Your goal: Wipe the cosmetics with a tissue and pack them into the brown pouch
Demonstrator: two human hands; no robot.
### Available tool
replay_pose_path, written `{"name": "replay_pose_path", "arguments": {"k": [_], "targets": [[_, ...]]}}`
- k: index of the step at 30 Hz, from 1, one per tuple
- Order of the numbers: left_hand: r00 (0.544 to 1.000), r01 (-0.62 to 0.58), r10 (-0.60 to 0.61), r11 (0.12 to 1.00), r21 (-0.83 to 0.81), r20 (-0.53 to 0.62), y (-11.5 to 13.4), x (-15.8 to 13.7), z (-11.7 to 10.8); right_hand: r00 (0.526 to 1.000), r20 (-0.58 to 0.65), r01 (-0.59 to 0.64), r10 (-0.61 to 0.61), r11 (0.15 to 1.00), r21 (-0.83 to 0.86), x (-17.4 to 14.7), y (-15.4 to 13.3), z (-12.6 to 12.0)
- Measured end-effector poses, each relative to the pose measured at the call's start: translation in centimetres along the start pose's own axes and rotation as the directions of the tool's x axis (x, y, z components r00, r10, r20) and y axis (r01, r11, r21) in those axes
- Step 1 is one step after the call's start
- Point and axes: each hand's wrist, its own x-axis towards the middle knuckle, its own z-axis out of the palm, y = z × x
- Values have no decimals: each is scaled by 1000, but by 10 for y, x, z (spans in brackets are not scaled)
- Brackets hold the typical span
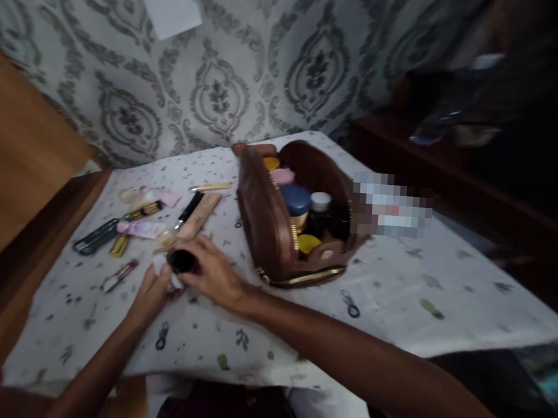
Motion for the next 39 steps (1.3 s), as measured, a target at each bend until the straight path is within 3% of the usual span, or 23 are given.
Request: {"name": "replay_pose_path", "arguments": {"k": [3, 6, 10, 15, 17, 19, 24, 28, 31, 34, 39], "targets": [[994, -114, 113, 992, 58, 10, 8, -5, 8, 998, -39, -51, 54, 995, 81, 4, 4, 5], [946, -319, 324, 927, 198, 5, 13, -6, 7, 981, 6, -192, 192, 976, 105, 6, 4, 7], [891, -433, 452, 833, 344, 27, 14, -5, 1, 938, 94, -340, 334, 938, 61, 7, -2, 5], [741, -667, 634, 658, 349, 222, 16, -5, -2, 927, 154, -338, 342, 940, -54, 7, -5, 3], [718, -695, 643, 637, 333, 268, 18, -6, -1, 934, 185, -297, 307, 951, -80, 6, -5, 3], [753, -657, 604, 673, 339, 262, 20, -7, 0, 940, 216, -250, 264, 964, -90, 6, -4, 2], [898, -437, 387, 842, 317, 210, 24, -6, 0, 943, 311, -91, 116, 992, -92, 2, 1, 3], [948, -286, 242, 933, 219, 207, 30, -2, -2, 951, 308, -6, 17, 999, -38, -2, 4, 5], [957, -236, 201, 958, 161, 207, 31, 0, -3, 963, 264, -41, 43, 999, -11, -3, 2, 6], [975, -168, 142, 974, 149, 168, 30, 0, -2, 964, 221, -153, 147, 988, 14, -3, -2, 8], [964, -263, 263, 919, 295, 39, 31, -5, 4, 932, 175, -330, 316, 943, 53, -1, -1, 12]]}}
